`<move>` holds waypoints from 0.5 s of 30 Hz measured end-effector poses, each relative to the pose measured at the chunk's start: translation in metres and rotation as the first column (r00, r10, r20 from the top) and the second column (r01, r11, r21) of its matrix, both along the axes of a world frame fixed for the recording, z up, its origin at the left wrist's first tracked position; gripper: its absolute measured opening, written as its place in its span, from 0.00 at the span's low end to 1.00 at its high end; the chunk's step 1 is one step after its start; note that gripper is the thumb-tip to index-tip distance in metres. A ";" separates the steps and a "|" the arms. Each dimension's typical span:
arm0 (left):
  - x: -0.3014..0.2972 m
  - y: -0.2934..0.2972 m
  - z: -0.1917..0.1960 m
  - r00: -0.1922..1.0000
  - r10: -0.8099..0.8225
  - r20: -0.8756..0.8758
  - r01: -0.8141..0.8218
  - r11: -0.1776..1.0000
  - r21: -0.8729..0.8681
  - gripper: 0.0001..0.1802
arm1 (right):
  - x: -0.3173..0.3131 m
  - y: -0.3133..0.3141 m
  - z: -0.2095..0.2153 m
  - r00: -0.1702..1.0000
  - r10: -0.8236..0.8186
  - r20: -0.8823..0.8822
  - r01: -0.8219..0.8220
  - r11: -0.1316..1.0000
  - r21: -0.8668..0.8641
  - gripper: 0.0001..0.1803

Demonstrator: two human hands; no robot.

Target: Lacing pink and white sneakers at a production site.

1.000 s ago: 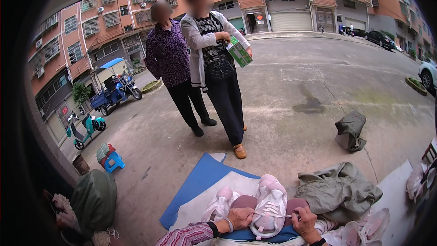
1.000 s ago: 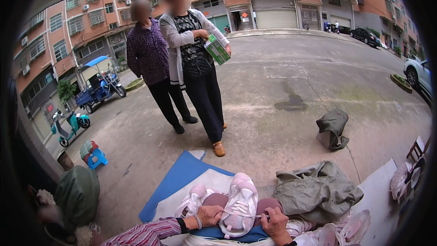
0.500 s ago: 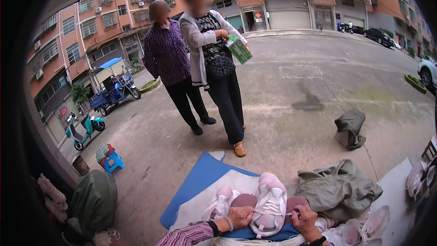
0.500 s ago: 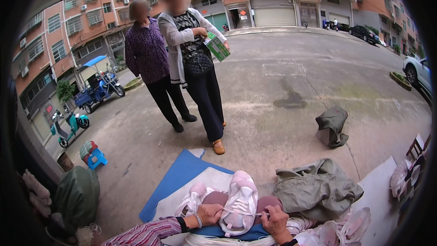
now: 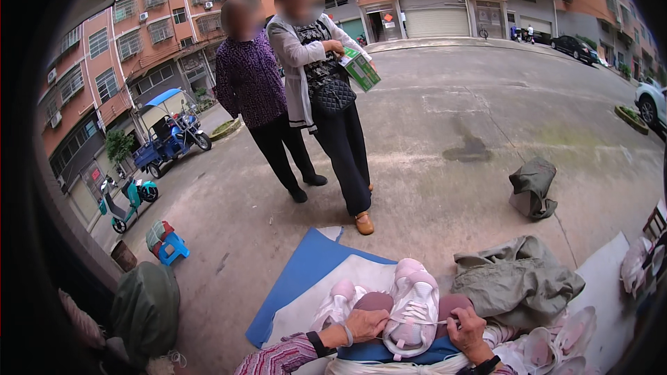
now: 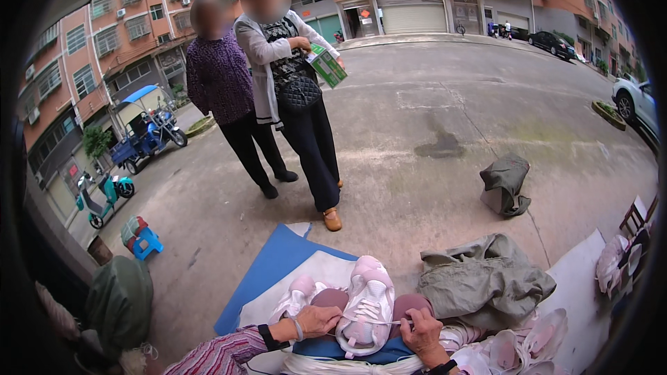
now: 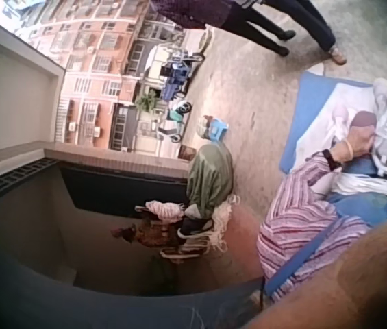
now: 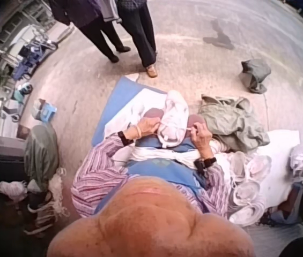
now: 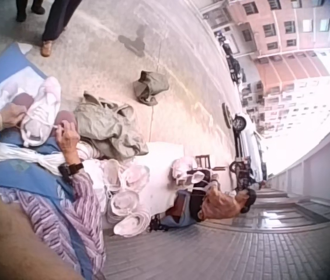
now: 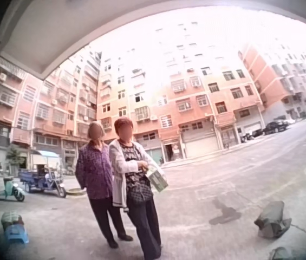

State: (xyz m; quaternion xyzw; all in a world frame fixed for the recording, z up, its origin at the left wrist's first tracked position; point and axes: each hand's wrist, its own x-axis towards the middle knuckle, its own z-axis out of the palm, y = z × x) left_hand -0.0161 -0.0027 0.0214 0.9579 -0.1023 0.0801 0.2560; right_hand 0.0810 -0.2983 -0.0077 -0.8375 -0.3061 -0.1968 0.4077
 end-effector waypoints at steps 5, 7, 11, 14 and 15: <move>0.001 0.015 0.020 0.962 -0.088 -0.257 0.145 0.967 0.211 0.09 | -0.003 0.001 0.003 0.999 -0.011 -0.030 0.011 1.000 -0.011 0.10; 0.003 0.020 0.025 0.960 -0.112 -0.256 0.165 0.966 0.198 0.09 | -0.003 0.002 0.003 1.000 -0.009 -0.022 0.009 1.000 -0.002 0.10; 0.001 0.017 0.041 0.933 -0.201 -0.297 0.239 0.966 0.096 0.11 | -0.005 0.002 0.004 1.000 -0.010 -0.023 0.010 1.000 0.006 0.10; 0.004 0.016 0.059 0.947 -0.285 -0.147 0.290 0.957 0.014 0.12 | -0.005 0.002 0.004 1.000 -0.009 0.010 0.009 1.000 -0.018 0.10; 0.009 0.018 0.067 0.947 -0.286 -0.149 0.291 0.957 0.012 0.12 | -0.004 0.003 0.005 1.000 -0.007 0.007 0.007 1.000 -0.004 0.10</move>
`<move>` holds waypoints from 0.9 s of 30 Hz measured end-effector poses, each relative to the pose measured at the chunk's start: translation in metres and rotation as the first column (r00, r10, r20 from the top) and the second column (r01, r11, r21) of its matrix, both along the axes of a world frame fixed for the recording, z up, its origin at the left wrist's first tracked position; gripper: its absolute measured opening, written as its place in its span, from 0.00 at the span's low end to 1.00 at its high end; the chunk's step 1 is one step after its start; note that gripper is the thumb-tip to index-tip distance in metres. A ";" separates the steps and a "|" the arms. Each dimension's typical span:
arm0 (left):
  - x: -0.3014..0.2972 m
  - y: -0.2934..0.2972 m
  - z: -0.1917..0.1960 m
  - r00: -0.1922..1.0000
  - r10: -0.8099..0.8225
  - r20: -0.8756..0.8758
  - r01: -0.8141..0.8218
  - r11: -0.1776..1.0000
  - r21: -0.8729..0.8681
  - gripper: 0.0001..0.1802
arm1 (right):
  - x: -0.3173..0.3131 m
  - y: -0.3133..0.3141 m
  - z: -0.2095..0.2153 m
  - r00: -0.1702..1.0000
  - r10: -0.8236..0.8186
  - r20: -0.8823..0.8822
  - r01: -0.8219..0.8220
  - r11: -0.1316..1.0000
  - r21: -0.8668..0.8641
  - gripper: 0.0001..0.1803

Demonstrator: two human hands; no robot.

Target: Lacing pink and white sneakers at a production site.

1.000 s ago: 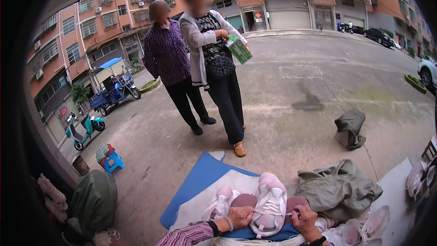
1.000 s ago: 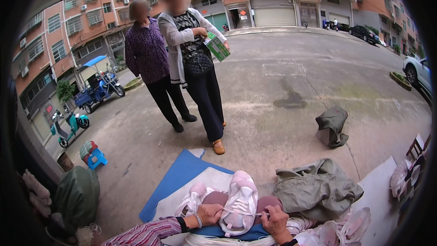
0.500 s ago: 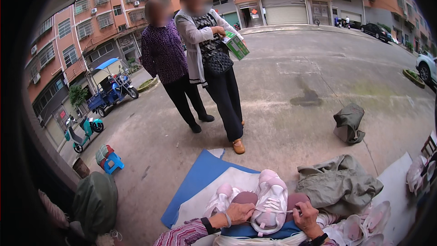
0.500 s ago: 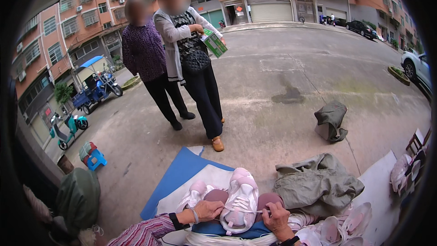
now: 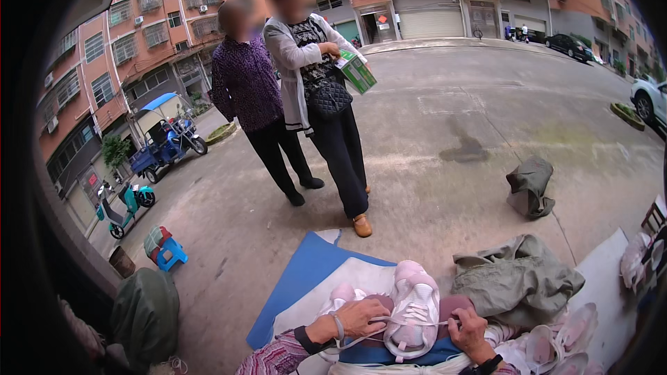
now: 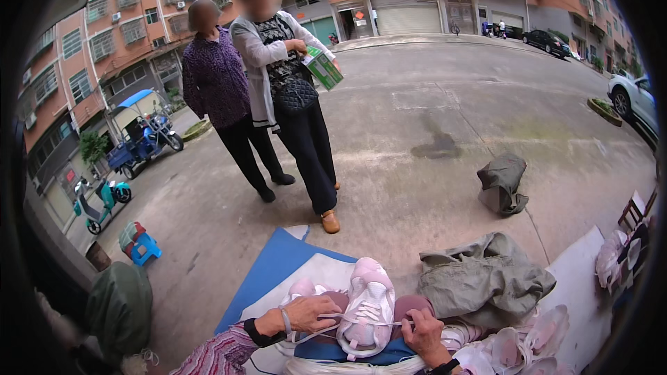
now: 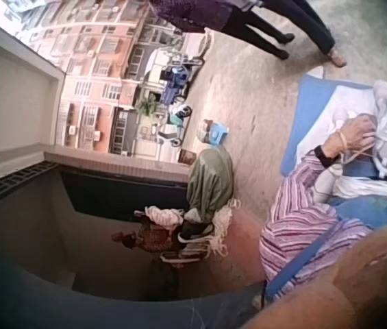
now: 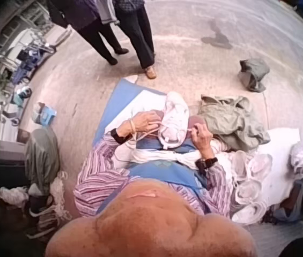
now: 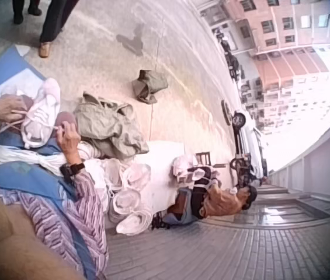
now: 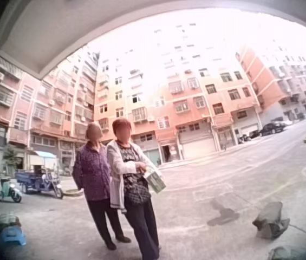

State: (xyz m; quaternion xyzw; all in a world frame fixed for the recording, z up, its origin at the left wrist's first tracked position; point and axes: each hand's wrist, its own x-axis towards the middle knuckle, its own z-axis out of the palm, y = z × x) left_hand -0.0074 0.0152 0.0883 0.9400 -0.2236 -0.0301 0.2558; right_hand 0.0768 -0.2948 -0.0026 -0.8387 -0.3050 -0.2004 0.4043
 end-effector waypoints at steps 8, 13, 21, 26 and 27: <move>0.010 -0.008 0.160 0.951 0.101 0.292 0.019 0.924 -0.381 0.07 | 0.003 0.002 -0.001 1.000 -0.007 -0.030 0.007 1.000 0.000 0.10; -0.030 -0.026 0.236 0.928 0.065 0.367 0.154 0.829 -0.537 0.14 | 0.001 0.000 0.002 1.000 -0.002 -0.017 0.002 1.000 -0.012 0.10; -0.040 -0.068 0.273 0.725 0.014 0.689 0.121 0.982 -0.147 0.09 | -0.003 -0.004 0.000 1.000 0.023 0.003 -0.023 1.000 -0.019 0.10; -0.035 -0.089 0.281 0.652 -0.073 0.754 0.279 0.949 -0.149 0.06 | -0.007 -0.007 0.007 1.000 0.002 0.013 -0.002 0.999 -0.042 0.10; -0.035 -0.089 0.274 0.665 -0.051 0.745 0.281 0.941 -0.187 0.06 | -0.006 -0.006 0.010 1.000 0.011 -0.020 -0.011 1.000 -0.026 0.10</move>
